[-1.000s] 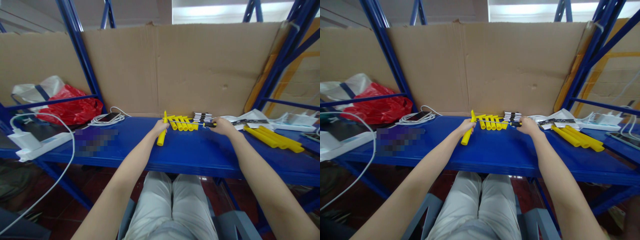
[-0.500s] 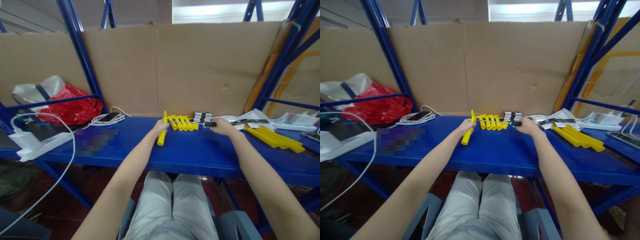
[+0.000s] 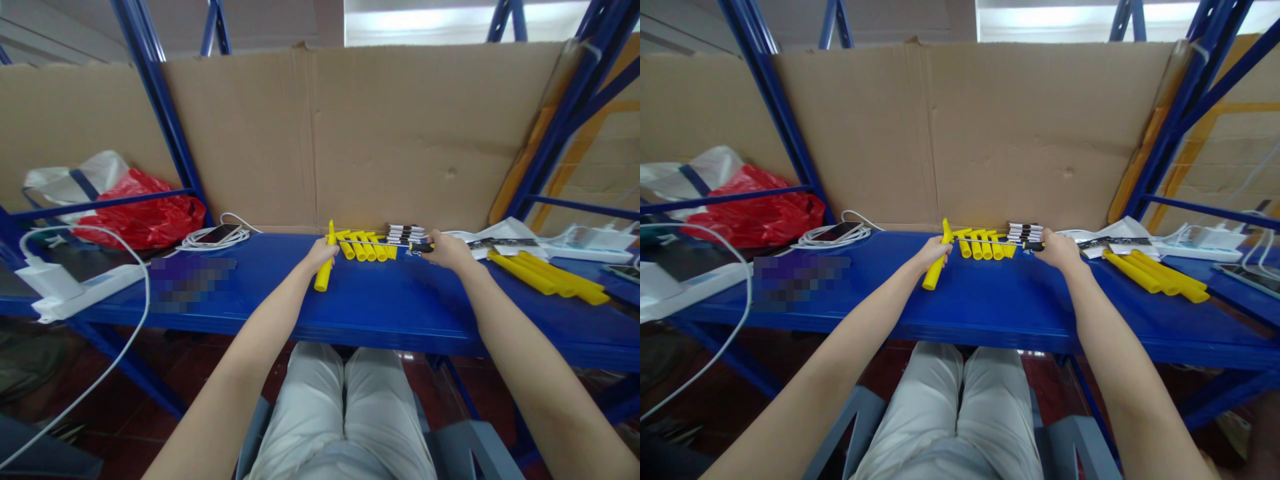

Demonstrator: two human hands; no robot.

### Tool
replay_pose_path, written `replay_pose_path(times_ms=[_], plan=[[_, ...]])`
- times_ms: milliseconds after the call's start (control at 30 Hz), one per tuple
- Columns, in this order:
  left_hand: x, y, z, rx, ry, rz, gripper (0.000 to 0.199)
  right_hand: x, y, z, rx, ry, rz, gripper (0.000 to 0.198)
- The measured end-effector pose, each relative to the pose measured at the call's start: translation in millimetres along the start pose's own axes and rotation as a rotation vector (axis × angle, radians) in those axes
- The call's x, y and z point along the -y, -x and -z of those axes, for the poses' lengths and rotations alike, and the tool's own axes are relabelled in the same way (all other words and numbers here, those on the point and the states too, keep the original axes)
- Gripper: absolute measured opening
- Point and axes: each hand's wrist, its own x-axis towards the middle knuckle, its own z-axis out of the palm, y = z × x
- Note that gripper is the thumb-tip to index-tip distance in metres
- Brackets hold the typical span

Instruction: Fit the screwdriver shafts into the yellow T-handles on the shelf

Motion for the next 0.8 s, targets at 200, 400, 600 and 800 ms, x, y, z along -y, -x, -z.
replay_pose_path(times_ms=[200,400,600,800], plan=[[3,-3,-1,-0.001,0.018,-0.025,0.023,3,3,7,0.037,0.004,-0.035,0.032],[4,-4,-1,-0.022,0.024,-0.042,0.023,4,3,11,0.083,-0.034,0.037,0.025],[-3,1,-2,-0.028,0.01,-0.097,0.022,16,5,12,0.087,-0.108,0.165,0.017],[-6,8,-8,0.042,-0.013,-0.146,0.025,42,7,8,0.178,-0.234,0.306,0.02]])
